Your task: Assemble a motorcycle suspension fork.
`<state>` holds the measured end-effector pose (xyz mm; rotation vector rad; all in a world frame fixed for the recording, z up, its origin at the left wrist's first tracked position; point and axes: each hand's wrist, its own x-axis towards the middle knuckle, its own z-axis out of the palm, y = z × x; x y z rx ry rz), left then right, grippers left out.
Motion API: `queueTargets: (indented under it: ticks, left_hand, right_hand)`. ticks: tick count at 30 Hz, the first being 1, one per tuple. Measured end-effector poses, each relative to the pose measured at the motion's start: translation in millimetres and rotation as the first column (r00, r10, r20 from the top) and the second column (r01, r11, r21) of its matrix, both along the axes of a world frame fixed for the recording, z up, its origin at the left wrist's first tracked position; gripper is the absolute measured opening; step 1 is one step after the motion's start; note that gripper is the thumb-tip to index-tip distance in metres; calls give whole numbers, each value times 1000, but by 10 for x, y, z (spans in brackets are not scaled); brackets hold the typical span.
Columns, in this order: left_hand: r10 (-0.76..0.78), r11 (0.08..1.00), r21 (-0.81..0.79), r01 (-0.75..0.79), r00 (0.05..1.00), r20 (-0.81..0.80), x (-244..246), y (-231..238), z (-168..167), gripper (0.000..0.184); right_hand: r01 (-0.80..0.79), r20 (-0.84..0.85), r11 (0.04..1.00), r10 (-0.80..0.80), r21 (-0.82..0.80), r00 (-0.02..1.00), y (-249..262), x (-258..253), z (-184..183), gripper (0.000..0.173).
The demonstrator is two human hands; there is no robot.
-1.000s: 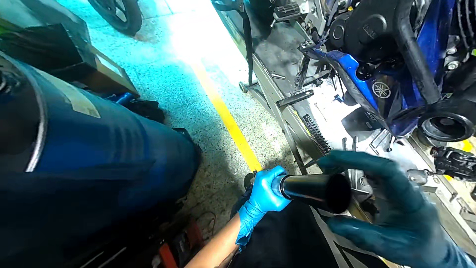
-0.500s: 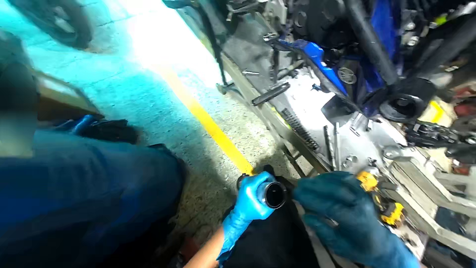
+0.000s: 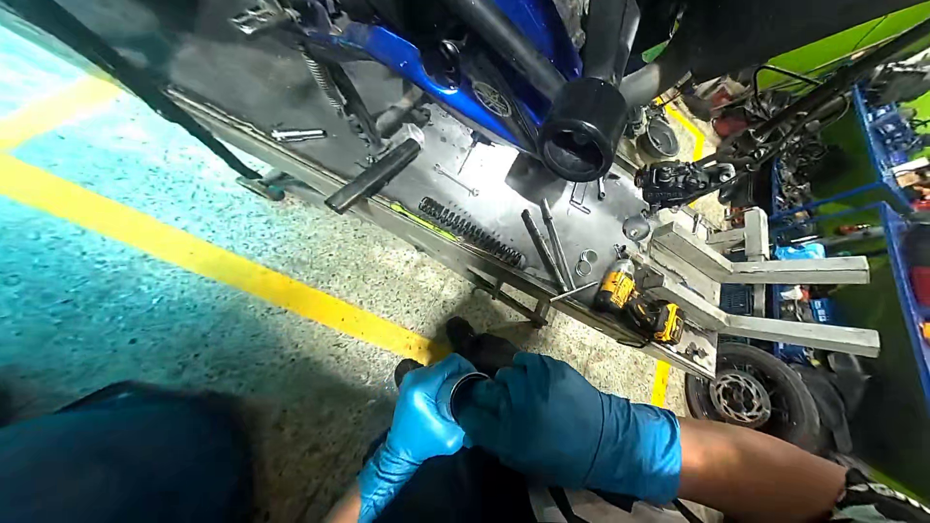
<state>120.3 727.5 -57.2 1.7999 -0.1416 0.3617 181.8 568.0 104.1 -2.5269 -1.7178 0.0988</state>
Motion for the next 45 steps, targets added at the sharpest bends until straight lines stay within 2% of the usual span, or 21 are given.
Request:
queueTargets:
  ticks: [1,3,5,7,8,10,13,16,19,23,27,29,31,34,36,38,40,42,45]
  left_hand:
    - [-13,1000,-4,13,1000,-13,24,-25,18,40]
    - [-14,1000,11,14,999,-32,75,-62,50,38]
    - [6,999,40,-4,999,-54,59,-65,59,37]
    - [19,998,61,-16,999,-48,55,-72,22,39]
    - [23,998,63,-21,999,-41,48,-77,1,39]
    - [24,999,40,-23,999,-29,44,-79,-25,41]
    - [18,1000,17,-18,1000,-8,71,-109,-66,38]
    - [24,999,-27,-24,1000,-10,102,-159,-138,33]
    - [43,998,-54,-45,999,-33,86,-212,-183,29]
    - [62,997,-45,-65,996,-72,62,-294,-207,30]
    - [97,994,-40,-103,987,-126,23,-368,-201,31]
    - [133,990,-19,-137,981,-142,-1,-409,-233,36]
    - [171,985,12,-171,973,-156,-5,-459,-250,39]
    - [256,966,70,-248,954,-159,4,-495,-243,43]
    - [300,953,88,-290,941,-156,43,-530,-291,43]
    - [322,946,98,-309,933,-161,93,-568,-353,43]
    - [335,942,98,-322,927,-171,154,-603,-416,40]
    - [350,936,97,-338,921,-174,210,-638,-482,39]
    - [380,925,101,-367,909,-170,267,-661,-523,46]
  right_hand:
    - [28,-48,1000,-28,-1,998,-4,3,33,23]
    - [69,-33,994,-66,80,997,-73,2,25,21]
    - [73,0,972,-75,222,997,-207,-21,-32,21]
    - [129,-89,911,-101,392,991,-442,30,-108,22]
    - [203,-176,862,-135,464,975,-556,105,-127,20]
    - [432,-332,764,-298,479,895,-786,365,-226,14]
    - [735,-358,618,-644,279,676,-1272,919,-707,30]
    - [904,-389,426,-827,37,406,-1776,1394,-1259,46]
    - [932,-306,350,-901,-94,308,-1977,1781,-1716,45]
    - [924,-134,175,-982,-339,137,-1999,2261,-2144,52]
    - [867,-26,114,-993,-485,116,-1954,2481,-2468,51]
    - [876,-22,128,-991,-465,133,-1962,2528,-2539,44]
    - [890,-61,192,-981,-414,183,-2040,2576,-2503,38]
    - [865,-301,433,-885,-252,356,-1958,2464,-2208,40]
    - [820,-464,556,-767,-137,443,-1620,2249,-1795,42]
    - [737,-636,676,-579,-26,509,-1165,1828,-1258,43]
    - [638,-827,751,-242,171,507,-766,1383,-900,48]
    - [494,-873,796,85,349,481,-473,1049,-804,52]
    - [361,-825,792,294,493,482,-233,790,-964,39]
